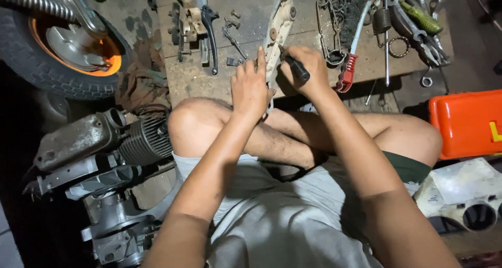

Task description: The person handles a blue plastic cover and a white metal part, placing them on a workbench. They then use a wire brush to scrub the surface of the metal part, followed by using a screwdriver to scrape and clean specific areas of the component.

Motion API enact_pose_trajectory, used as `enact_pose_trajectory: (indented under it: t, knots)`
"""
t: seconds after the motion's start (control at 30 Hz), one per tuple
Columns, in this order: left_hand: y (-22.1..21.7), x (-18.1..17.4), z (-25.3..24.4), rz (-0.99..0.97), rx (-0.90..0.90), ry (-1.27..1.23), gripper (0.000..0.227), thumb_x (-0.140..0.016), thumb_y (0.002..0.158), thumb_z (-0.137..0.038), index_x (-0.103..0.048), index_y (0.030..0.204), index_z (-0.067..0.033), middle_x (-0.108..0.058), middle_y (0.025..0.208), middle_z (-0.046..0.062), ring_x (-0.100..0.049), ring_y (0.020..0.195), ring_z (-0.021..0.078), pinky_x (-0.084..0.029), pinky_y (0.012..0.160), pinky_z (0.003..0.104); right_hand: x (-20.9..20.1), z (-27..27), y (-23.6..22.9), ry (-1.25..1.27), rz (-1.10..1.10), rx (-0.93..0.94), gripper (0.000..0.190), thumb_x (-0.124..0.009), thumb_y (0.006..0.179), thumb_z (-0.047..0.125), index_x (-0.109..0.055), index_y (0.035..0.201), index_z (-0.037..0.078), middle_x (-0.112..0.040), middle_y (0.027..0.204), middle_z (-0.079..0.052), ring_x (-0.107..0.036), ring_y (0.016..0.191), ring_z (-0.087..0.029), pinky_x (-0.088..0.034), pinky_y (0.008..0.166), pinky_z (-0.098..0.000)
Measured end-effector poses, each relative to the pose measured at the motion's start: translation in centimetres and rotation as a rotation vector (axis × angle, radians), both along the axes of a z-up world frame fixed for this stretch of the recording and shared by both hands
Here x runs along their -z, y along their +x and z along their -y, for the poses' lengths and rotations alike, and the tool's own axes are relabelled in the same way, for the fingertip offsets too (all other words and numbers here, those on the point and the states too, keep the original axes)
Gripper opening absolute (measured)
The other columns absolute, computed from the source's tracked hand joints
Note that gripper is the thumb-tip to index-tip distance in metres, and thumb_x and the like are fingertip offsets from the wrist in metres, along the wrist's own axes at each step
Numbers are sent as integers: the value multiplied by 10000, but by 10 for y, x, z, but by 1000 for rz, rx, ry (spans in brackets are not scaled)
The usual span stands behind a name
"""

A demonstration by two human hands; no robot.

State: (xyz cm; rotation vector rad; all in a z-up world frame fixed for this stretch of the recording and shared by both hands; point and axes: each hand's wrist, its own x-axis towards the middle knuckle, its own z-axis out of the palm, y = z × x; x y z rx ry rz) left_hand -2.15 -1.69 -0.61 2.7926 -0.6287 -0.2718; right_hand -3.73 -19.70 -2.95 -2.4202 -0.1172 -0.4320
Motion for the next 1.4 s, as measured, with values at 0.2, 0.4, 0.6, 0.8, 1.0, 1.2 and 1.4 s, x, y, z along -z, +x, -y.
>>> enact_pose_trajectory:
  t: [0.2, 0.4, 0.6, 0.8, 1.0, 1.2, 1.4]
  knots:
    - [2, 3, -2, 16, 9, 1, 1092, -901, 760, -330, -277, 1606, -34, -579, 1289, 204, -555, 1132, 383, -504, 880, 487, 4, -1, -16, 89, 11, -113, 140, -690, 902, 245, -673, 932, 109, -646, 780, -164, -678, 763, -465, -530, 753, -512]
    - [0, 9, -3, 9, 18, -3, 1107, -897, 778, -324, -234, 1619, -43, -560, 1288, 194, -537, 1129, 375, -495, 878, 481, 14, 7, -3, 124, 86, -144, 82, -687, 926, 193, -668, 914, 114, -618, 779, -153, -656, 775, -456, -538, 747, -492]
    - [1, 14, -1, 21, 5, 40, 1121, -897, 770, -345, -222, 1621, -68, -561, 1276, 175, -543, 1128, 365, -515, 877, 484, 12, 0, -13, 91, 28, -187, 205, -589, 956, 326, -662, 907, 141, -600, 794, -130, -629, 728, -434, -522, 744, -494]
    - [1, 17, -2, 2, 12, 18, 1134, -898, 776, -327, -197, 1628, -66, -557, 1282, 177, -536, 1130, 366, -507, 879, 482, 26, 5, -12, 125, 85, -169, 161, -620, 969, 283, -659, 936, 130, -610, 825, -144, -655, 792, -470, -534, 761, -507]
    - [-2, 27, -1, 83, 2, 14, 1127, -879, 760, -342, -211, 1625, -65, -562, 1239, 166, -536, 1073, 340, -493, 862, 452, 16, 6, -3, 258, 95, -179, 118, -615, 890, 162, -642, 867, 49, -627, 836, -141, -605, 756, -369, -500, 755, -417]
    - [-4, 28, -1, 209, -6, 28, 1146, -887, 719, -360, -239, 1616, -64, -575, 1163, 138, -543, 987, 294, -487, 835, 417, -15, -13, -19, 186, 122, -166, 119, -629, 832, 110, -621, 834, -9, -629, 830, -126, -539, 677, -263, -456, 681, -369]
    - [-4, 28, -1, 202, 5, 23, 1150, -888, 719, -359, -234, 1616, -57, -579, 1183, 153, -547, 1001, 308, -497, 836, 422, -3, -3, -8, 270, 115, -157, 121, -605, 809, 81, -619, 792, -37, -632, 814, -134, -531, 676, -256, -462, 645, -350]
